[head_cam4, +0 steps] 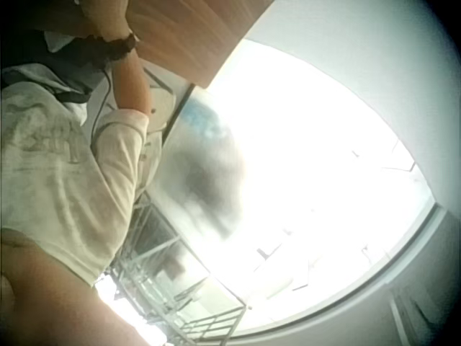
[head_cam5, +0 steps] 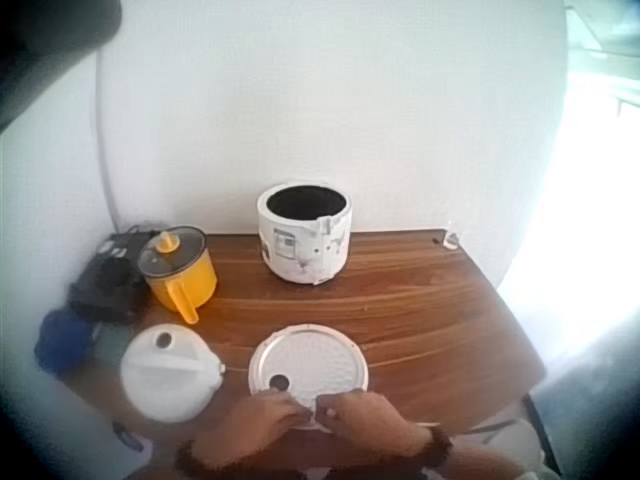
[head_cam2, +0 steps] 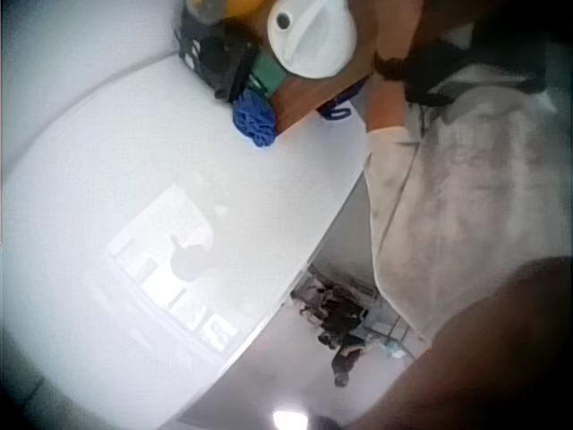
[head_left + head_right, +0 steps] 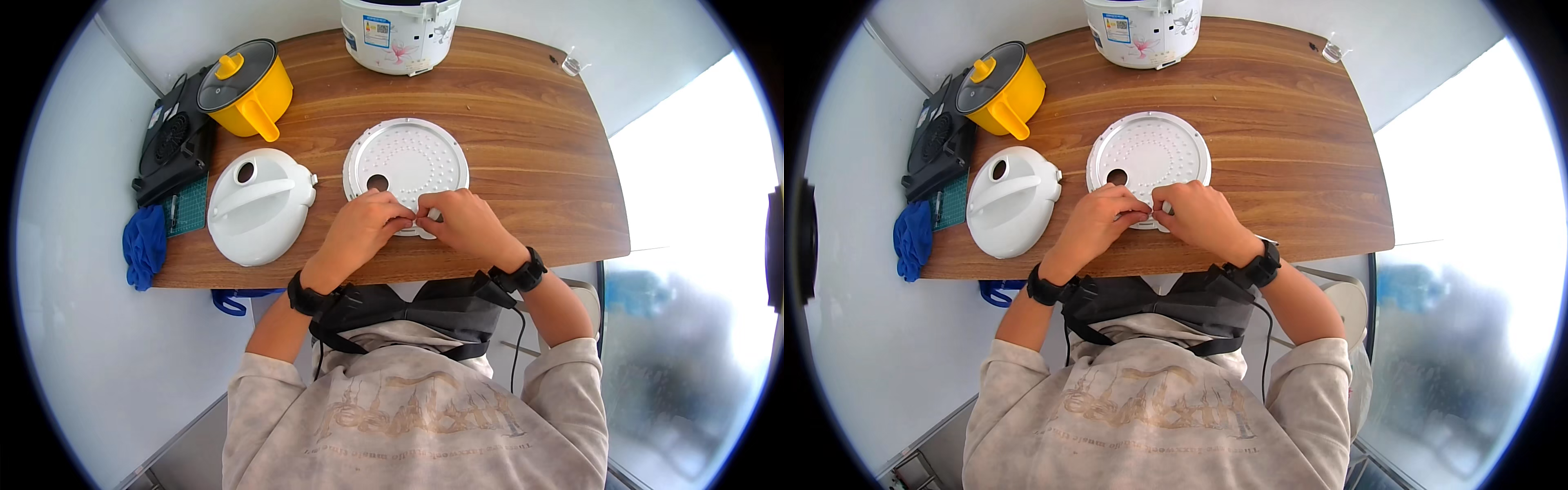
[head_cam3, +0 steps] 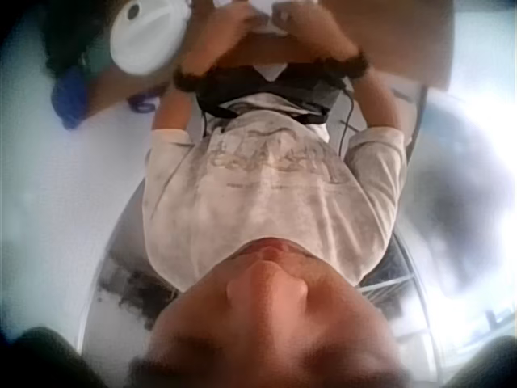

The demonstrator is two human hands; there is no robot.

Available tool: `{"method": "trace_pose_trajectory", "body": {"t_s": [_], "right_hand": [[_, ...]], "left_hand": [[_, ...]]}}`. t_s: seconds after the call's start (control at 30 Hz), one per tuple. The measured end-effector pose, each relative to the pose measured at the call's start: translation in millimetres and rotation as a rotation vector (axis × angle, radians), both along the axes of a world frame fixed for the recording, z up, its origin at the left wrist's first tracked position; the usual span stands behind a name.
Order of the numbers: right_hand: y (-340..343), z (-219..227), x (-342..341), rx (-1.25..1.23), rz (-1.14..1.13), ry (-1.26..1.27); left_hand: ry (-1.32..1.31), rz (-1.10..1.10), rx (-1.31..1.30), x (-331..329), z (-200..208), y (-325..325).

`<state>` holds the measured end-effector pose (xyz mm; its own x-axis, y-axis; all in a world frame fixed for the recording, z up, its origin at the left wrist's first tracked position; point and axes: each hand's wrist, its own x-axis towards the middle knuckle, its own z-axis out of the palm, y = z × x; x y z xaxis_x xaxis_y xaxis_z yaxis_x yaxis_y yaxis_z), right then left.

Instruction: The person assembles a white rice cooker by inserting a small white plastic part into the lid and securing it with a screwdriver. They then place the lid on the cooker body. Next, they flip a yellow pot upside down and use the screwdriver to tighten a screw on its base.

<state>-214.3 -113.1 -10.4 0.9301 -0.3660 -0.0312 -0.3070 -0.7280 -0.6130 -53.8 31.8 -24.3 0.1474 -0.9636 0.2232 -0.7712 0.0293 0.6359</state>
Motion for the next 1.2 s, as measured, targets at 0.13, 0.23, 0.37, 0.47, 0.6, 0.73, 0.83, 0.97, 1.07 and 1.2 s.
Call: {"method": "trace_pose_trajectory", "body": {"t_s": [0.13,0.23,0.37,0.47,0.6,0.73,0.83,0.97,1.07,1.2], "right_hand": [[1,-2,0,-0.001,-0.01,-0.02],[0,-2,0,0.005,-0.016,-0.013],[0,-5,-1,0.01,-0.012,-0.015],[-1,-4,-1,0.011,-0.011,-0.021],[-2,-5,-1,0.018,-0.014,-0.004],[-2,-4,0,0.02,-0.005,-0.012],[-2,-6,-1,0.021,-0.009,-0.017],[-2,-7,-1,0.026,-0.014,-0.017],[-2,-6,-1,0.013,-0.005,-0.028],[-1,-4,-1,0.031,-0.015,-0.017]], "left_hand": [[0.036,0.009,-0.006,0,-6,1],[0.037,0.006,-0.033,0,-8,1],[0.013,-0.009,-0.025,0,-4,2],[-0.01,-0.006,-0.019,-3,-4,3],[-0.025,-0.005,-0.019,-3,-3,4],[-0.06,-0.018,-0.03,-3,-2,5],[-0.086,-0.015,-0.033,-6,1,5],[-0.078,-0.024,-0.046,-7,3,5],[-0.036,-0.027,-0.049,-4,0,6],[-0.027,-0.03,-0.055,-4,-2,5]]}}
